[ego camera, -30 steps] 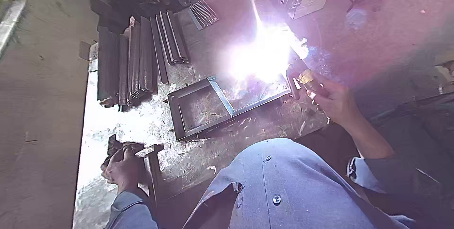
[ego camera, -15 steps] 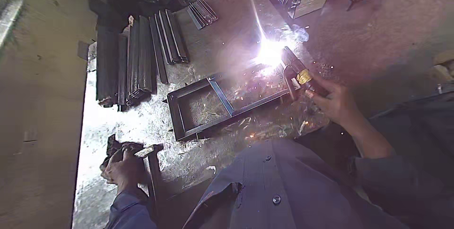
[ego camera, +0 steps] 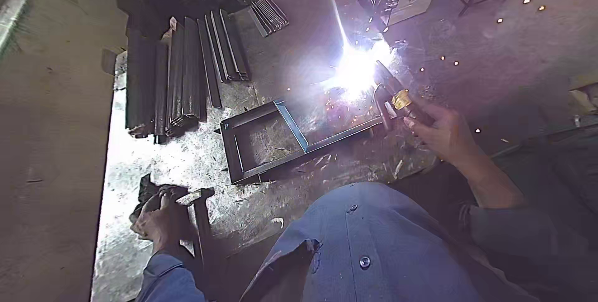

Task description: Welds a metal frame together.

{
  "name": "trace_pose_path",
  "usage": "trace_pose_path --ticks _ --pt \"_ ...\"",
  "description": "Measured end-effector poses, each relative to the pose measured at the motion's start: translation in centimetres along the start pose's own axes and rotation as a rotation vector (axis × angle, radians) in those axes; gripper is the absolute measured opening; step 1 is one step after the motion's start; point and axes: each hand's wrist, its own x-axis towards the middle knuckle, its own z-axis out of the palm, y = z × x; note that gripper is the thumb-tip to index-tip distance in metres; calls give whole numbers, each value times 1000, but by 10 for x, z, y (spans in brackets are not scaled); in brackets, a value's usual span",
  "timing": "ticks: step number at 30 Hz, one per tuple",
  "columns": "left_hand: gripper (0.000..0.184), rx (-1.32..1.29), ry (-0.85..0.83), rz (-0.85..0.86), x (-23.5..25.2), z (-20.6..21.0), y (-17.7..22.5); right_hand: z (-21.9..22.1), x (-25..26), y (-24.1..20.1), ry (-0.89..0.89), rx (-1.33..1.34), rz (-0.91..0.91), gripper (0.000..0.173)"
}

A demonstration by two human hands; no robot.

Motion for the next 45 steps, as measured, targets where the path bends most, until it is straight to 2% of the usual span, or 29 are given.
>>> trace_pose_path --ticks 3,6,9,11,25,34,40,45 --pt "46 -4 8 -8 0 2 0 0 0 2 -1 -20 4 52" --pt "47 14 17 5 10 6 -8 0 -2 2 48 -23 -2 33" --pt "50 21 9 25 9 5 -10 -6 -8 -4 64 22 -63 54" --pt "48 6 20 29 8 7 -10 -9 -7 -6 46 27 -73 57" --pt "48 -12 -1 4 4 3 -2 -3 1 -5 13 -53 -20 51" --pt "49 -32 5 15 8 6 -8 -1 0 -1 8 8 -26 53" --pt "49 -19 4 5 6 5 -5 -3 -2 -3 -9 -41 15 53" --pt "49 -18 13 9 9 7 -8 -1 -1 -5 10 -34 -48 54"
